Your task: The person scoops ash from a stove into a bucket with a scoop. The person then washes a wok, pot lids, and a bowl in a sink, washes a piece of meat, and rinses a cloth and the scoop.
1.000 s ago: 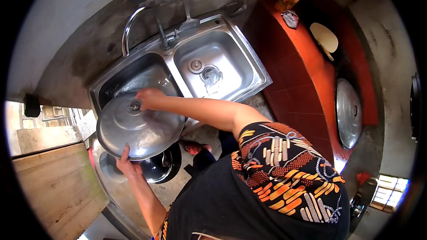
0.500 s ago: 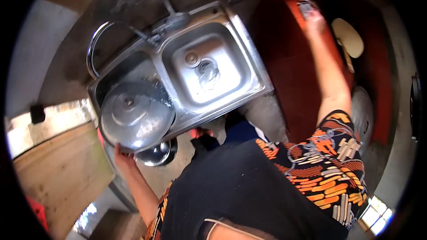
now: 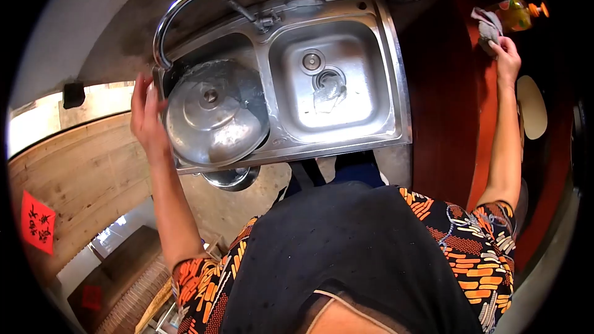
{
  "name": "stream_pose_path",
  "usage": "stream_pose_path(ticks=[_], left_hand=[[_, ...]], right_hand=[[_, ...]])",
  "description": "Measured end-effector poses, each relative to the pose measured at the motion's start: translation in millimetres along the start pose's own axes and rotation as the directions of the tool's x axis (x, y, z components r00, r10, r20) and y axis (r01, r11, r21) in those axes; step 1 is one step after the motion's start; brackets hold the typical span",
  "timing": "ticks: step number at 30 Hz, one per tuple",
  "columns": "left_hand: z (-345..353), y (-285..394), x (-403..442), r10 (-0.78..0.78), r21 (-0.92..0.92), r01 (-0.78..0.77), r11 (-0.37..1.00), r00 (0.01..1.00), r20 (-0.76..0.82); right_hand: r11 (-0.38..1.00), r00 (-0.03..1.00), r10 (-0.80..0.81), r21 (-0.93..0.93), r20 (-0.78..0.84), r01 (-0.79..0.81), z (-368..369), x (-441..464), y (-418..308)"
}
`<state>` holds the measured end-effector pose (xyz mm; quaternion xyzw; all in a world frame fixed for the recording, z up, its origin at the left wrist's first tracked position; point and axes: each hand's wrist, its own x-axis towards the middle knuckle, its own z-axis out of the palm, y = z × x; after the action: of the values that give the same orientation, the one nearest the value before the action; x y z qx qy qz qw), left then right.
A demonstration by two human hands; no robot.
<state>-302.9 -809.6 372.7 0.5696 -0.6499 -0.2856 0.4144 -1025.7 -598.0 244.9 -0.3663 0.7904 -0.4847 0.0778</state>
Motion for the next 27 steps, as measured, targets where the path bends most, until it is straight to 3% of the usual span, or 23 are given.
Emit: stream_pose_path(ticks=[2, 4, 6, 8, 10, 12, 14, 17, 18, 19, 21, 23, 24, 25, 26, 27], left_hand=[[17.0, 26.1, 17.9, 0.031, -0.153, -0.012, 0.988, 0.992, 0.119], [24.5, 20.0, 28.2, 0.085, -0.170, -0.053, 0.984, 0.978, 0.190], [30.8, 24.3, 22.7, 0.080, -0.147, -0.052, 0.988, 0.979, 0.189], [38.6, 33.0, 5.8, 0.077, -0.219, -0.007, 0.976, 0.947, 0.313], [60.8, 37.5, -11.4, 0.050, -0.346, 0.086, 0.934, 0.929, 0.366], [89.9, 54.8, -20.5, 0.101, -0.441, 0.077, 0.894, 0.925, 0.366], [128.1, 51.7, -19.8, 0.273, -0.566, -0.012, 0.825, 0.884, 0.379], [151.1, 31.3, -4.8, 0.267, -0.724, 0.124, 0.678, 0.877, 0.400], [151.9, 6.5, 5.4, 0.128, -0.658, 0.166, 0.734, 0.918, 0.374], [157.7, -31.8, 15.3, -0.087, -0.662, 0.268, 0.700, 0.952, 0.293], [165.6, -125.1, 41.0, -0.484, -0.552, 0.455, 0.698, 0.869, 0.105], [168.8, -213.0, 62.4, -0.524, -0.544, 0.412, 0.731, 0.849, -0.061], [175.7, -247.1, 70.3, -0.536, -0.569, 0.410, 0.713, 0.842, -0.064], [184.0, -276.8, 75.4, -0.550, -0.595, 0.410, 0.692, 0.833, -0.065], [186.5, -294.7, 77.6, -0.565, -0.619, 0.412, 0.669, 0.822, -0.064], [183.1, -296.9, 80.6, -0.578, -0.583, 0.618, 0.528, 0.764, 0.286]], right_hand=[[0.951, 0.998, -0.050, 0.302, -0.040, 0.060, 11.0, -29.7, -64.0], [0.896, 0.995, -0.104, 0.434, -0.006, 0.096, 21.1, -54.7, -118.4], [0.759, 0.986, -0.019, 0.644, 0.167, -0.094, 46.2, -89.4, -185.9], [0.821, 0.907, -0.064, 0.538, 0.417, -0.190, 79.3, -101.4, -180.3], [0.781, 0.859, -0.029, 0.548, 0.511, -0.300, 126.7, -112.6, -141.4], [0.638, 0.824, 0.049, 0.616, 0.565, -0.461, 175.5, -144.9, -187.8], [0.564, 0.773, 0.063, 0.616, 0.632, -0.550, 239.1, -178.0, -200.2], [0.201, 0.641, 0.206, 0.609, 0.739, -0.767, 349.5, -213.6, -147.4], [0.063, 0.608, 0.238, 0.613, 0.757, -0.788, 368.9, -218.2, -134.6], [0.004, 0.558, 0.269, 0.579, 0.785, -0.816, 373.1, -219.3, -133.9], [-0.126, 0.448, 0.319, 0.506, 0.835, -0.853, 380.6, -223.5, -132.8], [-0.025, 0.344, 0.392, 0.384, 0.853, -0.923, 404.7, -235.0, -89.8], [0.024, 0.292, 0.435, 0.313, 0.852, -0.949, 411.9, -239.0, -71.7], [0.162, 0.304, 0.550, 0.257, 0.778, -0.953, 407.2, -244.0, -81.1], [0.177, 0.317, 0.558, 0.263, 0.767, -0.948, 407.6, -246.6, -82.5], [0.192, 0.332, 0.565, 0.270, 0.756, -0.943, 407.2, -248.8, -81.7]])
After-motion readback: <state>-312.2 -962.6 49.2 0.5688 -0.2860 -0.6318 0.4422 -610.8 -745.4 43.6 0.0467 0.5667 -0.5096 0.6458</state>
